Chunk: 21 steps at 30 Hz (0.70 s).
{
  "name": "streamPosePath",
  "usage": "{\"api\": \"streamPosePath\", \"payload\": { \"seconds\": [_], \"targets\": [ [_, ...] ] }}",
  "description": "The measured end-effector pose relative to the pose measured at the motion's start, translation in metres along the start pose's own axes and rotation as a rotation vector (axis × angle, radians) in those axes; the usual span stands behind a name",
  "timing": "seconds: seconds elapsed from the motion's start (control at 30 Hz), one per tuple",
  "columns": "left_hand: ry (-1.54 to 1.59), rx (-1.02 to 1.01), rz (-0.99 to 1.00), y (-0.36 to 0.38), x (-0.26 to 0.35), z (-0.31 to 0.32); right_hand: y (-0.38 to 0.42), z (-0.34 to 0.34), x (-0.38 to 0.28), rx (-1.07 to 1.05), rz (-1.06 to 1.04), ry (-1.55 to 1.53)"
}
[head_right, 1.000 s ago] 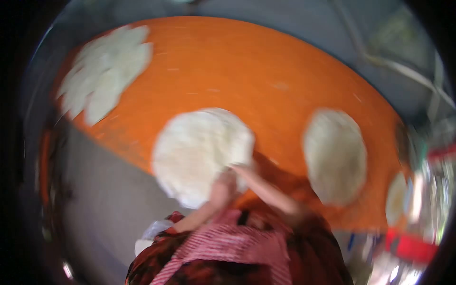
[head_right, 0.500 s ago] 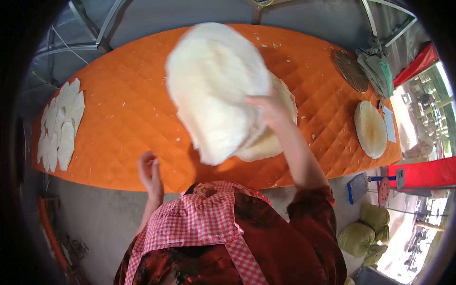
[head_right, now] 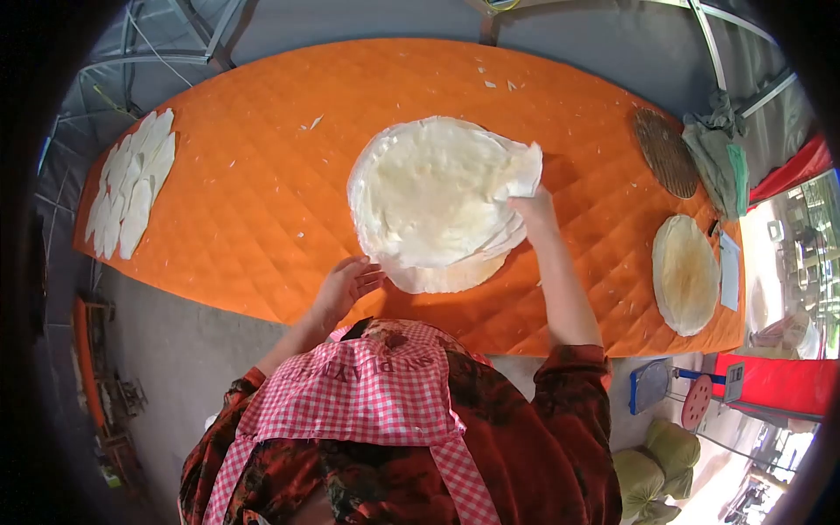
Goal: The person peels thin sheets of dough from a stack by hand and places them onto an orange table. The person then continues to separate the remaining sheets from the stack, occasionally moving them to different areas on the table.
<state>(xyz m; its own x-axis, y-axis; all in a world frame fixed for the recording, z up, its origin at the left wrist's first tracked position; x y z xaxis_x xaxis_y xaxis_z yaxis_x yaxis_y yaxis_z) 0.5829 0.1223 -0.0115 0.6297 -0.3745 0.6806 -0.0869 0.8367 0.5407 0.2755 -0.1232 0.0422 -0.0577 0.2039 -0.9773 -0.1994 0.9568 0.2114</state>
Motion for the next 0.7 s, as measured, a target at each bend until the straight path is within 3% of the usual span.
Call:
{"api": "streamPosePath", "payload": {
  "seconds": [0.1,0.2,0.23,0.3,0.33,0.37,0.4,0.47,0.6,0.7],
  "targets": [
    [0.224,-0.021,-0.093,-0.034,-0.015,0.01,0.0,-0.03,-0.018,-0.101,0.015,-0.103],
    [0.274,0.007,-0.086,-0.066,-0.028,0.01,-0.01,-0.114,0.027,0.274,-0.045,0.747],
    [0.259,0.046,-0.089,-0.064,-0.022,0.015,0.031,-0.085,-0.022,0.564,-0.112,1.258],
    [0.178,0.073,-0.054,-0.072,-0.018,0.021,0.042,-0.02,-0.021,0.394,-0.495,1.071],
    [0.107,0.065,-0.02,-0.077,-0.02,0.021,0.052,0.03,-0.021,0.187,-0.25,0.743],
    [0.03,0.058,0.015,-0.081,-0.02,0.02,0.046,0.069,0.009,0.05,-0.22,0.516],
    [-0.058,-0.006,0.059,-0.083,-0.016,0.028,0.044,0.107,0.026,-0.012,-0.137,0.525],
    [-0.233,-0.145,0.15,-0.087,-0.007,0.046,0.04,0.172,0.025,-0.062,-0.29,0.74],
    [-0.613,-0.208,0.519,-0.11,-0.016,0.042,0.002,0.2,0.054,0.007,-0.167,0.918],
    [-0.49,0.035,0.505,-0.112,0.013,0.017,-0.012,0.181,0.066,-0.053,-0.071,0.859]
  ]
}}
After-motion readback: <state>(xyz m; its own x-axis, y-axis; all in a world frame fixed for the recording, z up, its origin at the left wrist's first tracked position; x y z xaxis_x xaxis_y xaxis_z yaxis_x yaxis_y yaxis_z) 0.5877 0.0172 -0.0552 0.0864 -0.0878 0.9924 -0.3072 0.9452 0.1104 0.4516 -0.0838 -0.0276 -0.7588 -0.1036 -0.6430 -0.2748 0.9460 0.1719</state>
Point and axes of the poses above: each hand's wrist, its own y-axis away from the middle knuckle, its own z-axis out of the palm, x = y × z, the point moved 9 cm from there along -y, towards the middle knuckle, and after that the axes turned 4 degrees about y, right-handed, at the moved point
